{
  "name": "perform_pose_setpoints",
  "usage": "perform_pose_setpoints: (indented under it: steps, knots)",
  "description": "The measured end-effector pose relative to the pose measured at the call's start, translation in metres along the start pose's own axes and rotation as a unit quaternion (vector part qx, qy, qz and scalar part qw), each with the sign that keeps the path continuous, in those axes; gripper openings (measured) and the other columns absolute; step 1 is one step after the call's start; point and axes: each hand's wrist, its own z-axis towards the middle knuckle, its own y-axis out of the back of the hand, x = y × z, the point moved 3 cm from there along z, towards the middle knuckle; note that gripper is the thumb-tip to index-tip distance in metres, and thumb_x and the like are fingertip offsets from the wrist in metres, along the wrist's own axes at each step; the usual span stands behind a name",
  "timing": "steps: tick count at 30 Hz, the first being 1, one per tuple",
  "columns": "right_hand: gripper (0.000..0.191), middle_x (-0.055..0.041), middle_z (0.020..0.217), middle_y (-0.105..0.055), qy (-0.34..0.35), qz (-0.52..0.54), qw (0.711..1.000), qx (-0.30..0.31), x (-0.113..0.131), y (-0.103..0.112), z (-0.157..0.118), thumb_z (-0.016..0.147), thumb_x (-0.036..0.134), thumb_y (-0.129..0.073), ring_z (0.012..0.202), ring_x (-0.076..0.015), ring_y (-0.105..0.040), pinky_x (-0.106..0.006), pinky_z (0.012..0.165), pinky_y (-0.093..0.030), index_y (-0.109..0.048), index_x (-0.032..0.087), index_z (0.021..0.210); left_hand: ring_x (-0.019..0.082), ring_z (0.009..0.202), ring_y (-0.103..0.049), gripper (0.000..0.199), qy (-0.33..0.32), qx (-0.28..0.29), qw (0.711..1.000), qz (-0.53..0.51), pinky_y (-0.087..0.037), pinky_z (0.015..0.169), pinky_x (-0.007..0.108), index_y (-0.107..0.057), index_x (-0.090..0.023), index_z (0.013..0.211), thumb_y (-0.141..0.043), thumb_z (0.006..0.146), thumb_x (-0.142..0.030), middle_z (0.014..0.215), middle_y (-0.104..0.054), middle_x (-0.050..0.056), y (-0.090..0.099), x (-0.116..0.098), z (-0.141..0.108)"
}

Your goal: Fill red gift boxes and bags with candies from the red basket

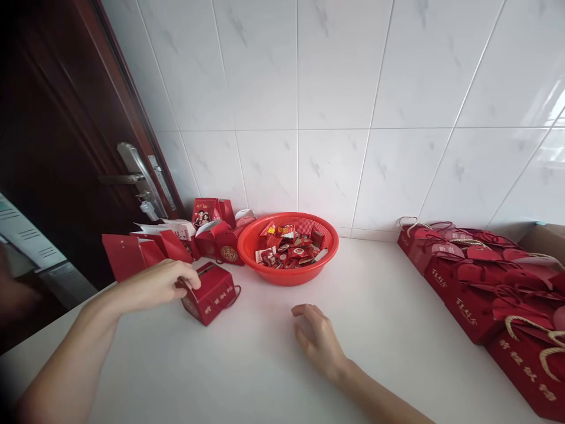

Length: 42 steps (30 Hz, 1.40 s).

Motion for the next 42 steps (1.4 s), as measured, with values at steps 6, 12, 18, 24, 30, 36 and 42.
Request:
perform_pose_setpoints:
  steps: [6, 12, 18, 24, 30, 36, 42]
  knots:
    - [0.033, -0.0125, 0.119, -0.068, 0.052, 0.026, 0.993, -0.105, 0.023, 0.014, 0.002, 0.1, 0.041, -0.05, 0.109, -0.0241, -0.067, -0.04, 0.093, -0.057, -0.055, 0.022, 0.127, 0.016, 0.081, -0.066, 0.026, -0.241, 0.064, 0.969, 0.0, -0.046, 0.075, 0.024, -0.077, -0.026, 0.093, -0.057, 0.088, -0.01, 0.093, -0.073, -0.002, -0.008, -0.103, -0.017]
    - [0.019, -0.0132, 0.124, -0.064, 0.192, -0.013, 0.978, -0.077, 0.065, 0.028, 0.013, 0.101, 0.021, -0.048, 0.116, -0.0236, -0.063, -0.04, 0.095, -0.056, -0.065, 0.023, 0.11, 0.016, 0.072, -0.065, 0.022, -0.366, 0.005, 0.925, 0.106, -0.043, 0.063, 0.028, -0.071, -0.017, 0.08, -0.058, 0.089, -0.002, 0.083, -0.069, 0.001, -0.041, -0.158, -0.006]
    - [0.023, -0.0136, 0.132, -0.063, 0.204, -0.092, 0.974, 0.04, 0.065, 0.035, 0.033, 0.097, 0.014, -0.052, 0.119, -0.0263, -0.062, -0.047, 0.098, -0.054, -0.071, 0.023, 0.105, 0.021, 0.076, -0.067, 0.025, -0.375, 0.009, 0.907, 0.192, -0.042, 0.064, 0.033, -0.072, -0.015, 0.079, -0.054, 0.095, -0.009, 0.082, -0.072, 0.005, -0.061, -0.164, 0.004]
    - [0.03, -0.0125, 0.14, -0.057, 0.196, -0.171, 0.961, 0.092, 0.072, 0.037, 0.031, 0.097, 0.014, -0.053, 0.123, -0.0278, -0.056, -0.047, 0.101, -0.052, -0.07, 0.024, 0.119, 0.017, 0.064, -0.062, 0.037, -0.31, 0.047, 0.948, 0.06, -0.038, 0.058, 0.03, -0.062, -0.017, 0.067, -0.042, 0.099, -0.013, 0.075, -0.068, 0.002, -0.049, -0.156, 0.003]
    - [0.043, -0.011, 0.133, -0.056, 0.169, -0.235, 0.947, 0.136, 0.085, 0.034, 0.025, 0.091, 0.008, -0.047, 0.108, -0.0274, -0.054, -0.045, 0.091, -0.052, -0.069, 0.028, 0.123, 0.016, 0.065, -0.06, 0.026, -0.254, 0.024, 0.966, 0.031, -0.037, 0.056, 0.028, -0.06, -0.017, 0.073, -0.047, 0.094, -0.01, 0.08, -0.064, 0.003, -0.041, -0.145, 0.01]
    - [0.042, -0.0103, 0.134, -0.051, 0.16, -0.242, 0.944, 0.154, 0.091, 0.032, 0.024, 0.085, 0.006, -0.046, 0.104, -0.0272, -0.05, -0.045, 0.09, -0.049, -0.071, 0.026, 0.113, 0.017, 0.069, -0.059, 0.022, -0.267, 0.001, 0.961, 0.074, -0.044, 0.065, 0.03, -0.06, -0.017, 0.073, -0.05, 0.09, -0.007, 0.083, -0.063, 0.004, -0.047, -0.148, 0.009]
    - [0.035, -0.0133, 0.139, -0.05, 0.177, -0.241, 0.944, 0.137, 0.094, 0.032, 0.023, 0.091, 0.01, -0.046, 0.106, -0.0273, -0.051, -0.047, 0.092, -0.049, -0.064, 0.022, 0.118, 0.028, 0.099, -0.059, 0.019, -0.285, -0.042, 0.944, 0.162, -0.047, 0.093, 0.044, -0.066, -0.014, 0.087, -0.05, 0.086, -0.004, 0.1, -0.066, 0.012, -0.059, -0.156, 0.0]
